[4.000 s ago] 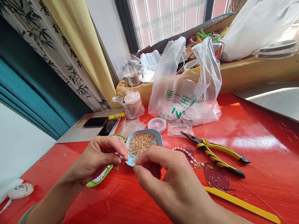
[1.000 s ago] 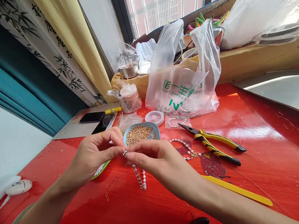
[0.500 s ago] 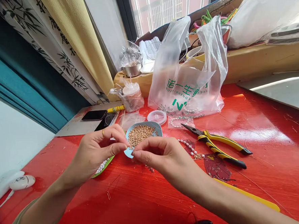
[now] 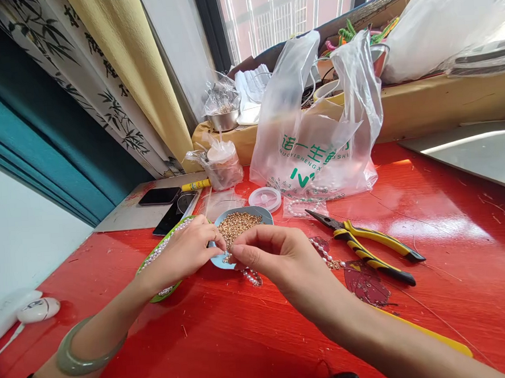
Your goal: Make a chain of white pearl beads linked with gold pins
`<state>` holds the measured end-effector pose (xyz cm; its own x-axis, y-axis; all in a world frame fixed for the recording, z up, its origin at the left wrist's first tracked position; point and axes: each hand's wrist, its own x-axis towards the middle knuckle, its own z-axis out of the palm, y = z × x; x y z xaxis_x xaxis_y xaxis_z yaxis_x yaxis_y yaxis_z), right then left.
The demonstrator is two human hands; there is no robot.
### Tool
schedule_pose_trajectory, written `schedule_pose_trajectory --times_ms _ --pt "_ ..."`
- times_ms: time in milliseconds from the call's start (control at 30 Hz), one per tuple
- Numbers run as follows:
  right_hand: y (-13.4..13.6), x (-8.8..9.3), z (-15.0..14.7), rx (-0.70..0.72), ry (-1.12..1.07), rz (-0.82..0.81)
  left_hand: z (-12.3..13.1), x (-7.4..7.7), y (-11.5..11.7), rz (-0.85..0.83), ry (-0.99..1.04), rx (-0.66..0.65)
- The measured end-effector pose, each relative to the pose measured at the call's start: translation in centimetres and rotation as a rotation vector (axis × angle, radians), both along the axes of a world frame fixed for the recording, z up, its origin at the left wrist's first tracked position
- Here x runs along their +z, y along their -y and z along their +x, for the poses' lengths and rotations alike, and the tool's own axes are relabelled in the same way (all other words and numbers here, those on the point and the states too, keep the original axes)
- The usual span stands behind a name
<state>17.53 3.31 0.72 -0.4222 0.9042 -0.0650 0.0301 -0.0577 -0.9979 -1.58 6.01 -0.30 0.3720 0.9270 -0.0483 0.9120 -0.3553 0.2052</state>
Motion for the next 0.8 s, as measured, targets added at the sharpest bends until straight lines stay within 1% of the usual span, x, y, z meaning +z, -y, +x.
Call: schedule_pose_trajectory --times_ms 200,433,633,800 --pt "-0.01 0.11 0.06 0.0 -0.009 0.007 0.44 -0.17 -0.41 -0.009 -0.045 0.029" --pt "-0.04 0.1 0.09 0.002 -0.009 0.017 0.69 -0.29 -0.38 -0.003 -0.082 0.033" --pt "-0.05 0.13 0.18 0.004 -0.026 0.02 0.64 -0.34 -0.44 -0.014 -0.077 0.028" --pt "-0.19 0.03 0.08 0.017 -0.035 -0.011 0.52 -0.47 -0.56 -0.021 -0.058 0.016"
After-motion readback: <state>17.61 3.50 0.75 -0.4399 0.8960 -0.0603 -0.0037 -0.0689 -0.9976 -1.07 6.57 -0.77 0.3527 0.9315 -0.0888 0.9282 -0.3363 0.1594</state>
